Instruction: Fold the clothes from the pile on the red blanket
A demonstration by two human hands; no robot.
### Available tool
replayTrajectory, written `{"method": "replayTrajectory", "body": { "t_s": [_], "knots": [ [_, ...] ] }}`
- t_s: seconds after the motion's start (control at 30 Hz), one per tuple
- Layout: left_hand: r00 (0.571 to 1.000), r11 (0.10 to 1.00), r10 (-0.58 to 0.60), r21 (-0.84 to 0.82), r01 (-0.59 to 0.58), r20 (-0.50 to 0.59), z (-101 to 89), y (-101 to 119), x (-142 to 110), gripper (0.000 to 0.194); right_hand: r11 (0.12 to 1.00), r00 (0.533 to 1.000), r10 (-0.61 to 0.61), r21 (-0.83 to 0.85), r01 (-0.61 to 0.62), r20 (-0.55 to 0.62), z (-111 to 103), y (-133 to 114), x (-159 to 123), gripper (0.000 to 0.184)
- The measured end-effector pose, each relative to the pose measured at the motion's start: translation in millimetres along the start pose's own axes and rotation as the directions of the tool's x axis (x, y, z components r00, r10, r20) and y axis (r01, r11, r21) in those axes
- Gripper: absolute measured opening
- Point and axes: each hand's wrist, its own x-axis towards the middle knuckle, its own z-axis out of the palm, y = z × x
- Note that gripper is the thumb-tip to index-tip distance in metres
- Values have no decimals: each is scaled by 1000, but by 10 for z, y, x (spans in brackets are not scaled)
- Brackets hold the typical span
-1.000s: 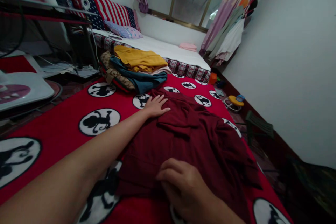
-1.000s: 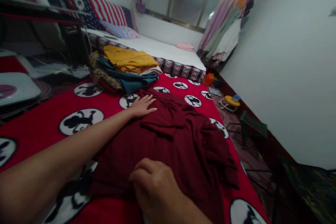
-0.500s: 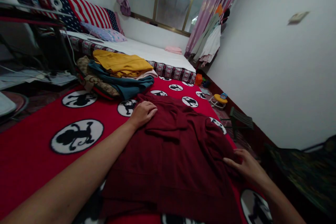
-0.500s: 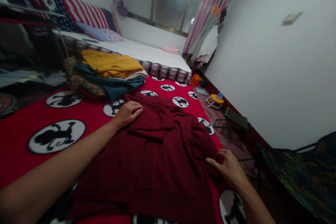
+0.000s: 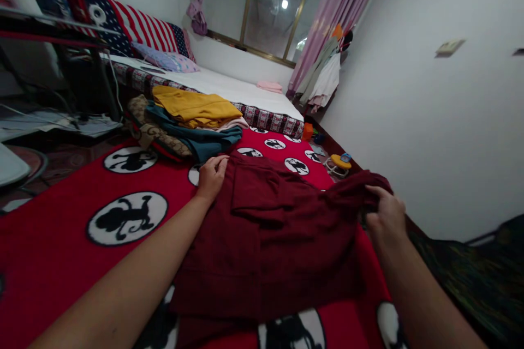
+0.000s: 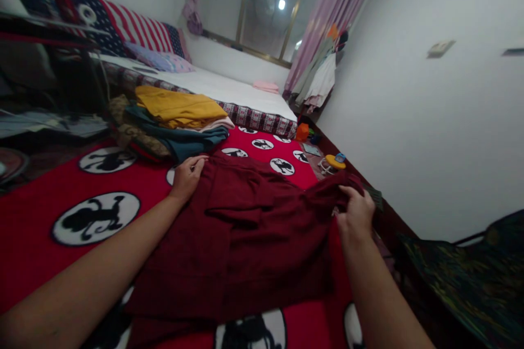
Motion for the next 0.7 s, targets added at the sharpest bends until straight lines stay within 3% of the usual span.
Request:
{"method": "replayTrajectory", "body": {
  "t_s": [0.03, 0.07, 0.1, 0.13, 0.17, 0.2, 0.23, 0.3, 0.37, 0.53, 0.63, 0.7],
  "knots": [
    [1000, 999, -18, -32, 18, -18, -12, -12, 3, 37, 999, 993, -39, 25, 36, 112, 168, -77, -220, 41],
    [999, 996, -42, -74, 40, -27, -24, -24, 6, 39, 991, 945, -129, 15, 130, 300, 308, -153, -459, 55],
    [997, 990, -73, -127, 68, -30, -34, -36, 11, 42, 974, 827, -185, -12, 226, 531, 413, -222, -695, 67],
    [994, 977, -108, -186, 101, -28, -43, -49, 18, 46, 952, 669, -193, -28, 305, 718, 476, -274, -910, 71],
    [988, 959, -150, -247, 139, -25, -51, -61, 28, 49, 920, 558, -204, -37, 390, 805, 499, -303, -1087, 60],
    [980, 935, -196, -305, 180, -21, -58, -74, 38, 53, 882, 483, -211, -47, 468, 850, 484, -304, -1217, 47],
    [972, 909, -235, -355, 217, -9, -63, -85, 48, 56, 845, 447, -213, -66, 530, 869, 439, -278, -1299, 35],
    [956, 862, -294, -424, 276, 25, -68, -103, 63, 62, 785, 463, -215, -129, 605, 860, 287, -152, -1331, 22],
    [942, 827, -328, -462, 321, 68, -66, -112, 68, 66, 745, 500, -187, -210, 634, 846, 99, 26, -1255, 21],
    [916, 761, -393, -530, 376, 85, -128, -94, 144, 64, 599, 559, -78, -409, 688, 825, -328, 470, -1077, 48],
    [901, 794, -429, -450, 409, 63, -294, -30, 298, 57, 596, 602, -71, -450, 665, 795, -473, 679, -1093, 49],
    [895, 840, -431, -312, 444, 113, -432, 51, 400, 58, 628, 622, -115, -428, 649, 774, -505, 764, -1127, 42]
  ]
}}
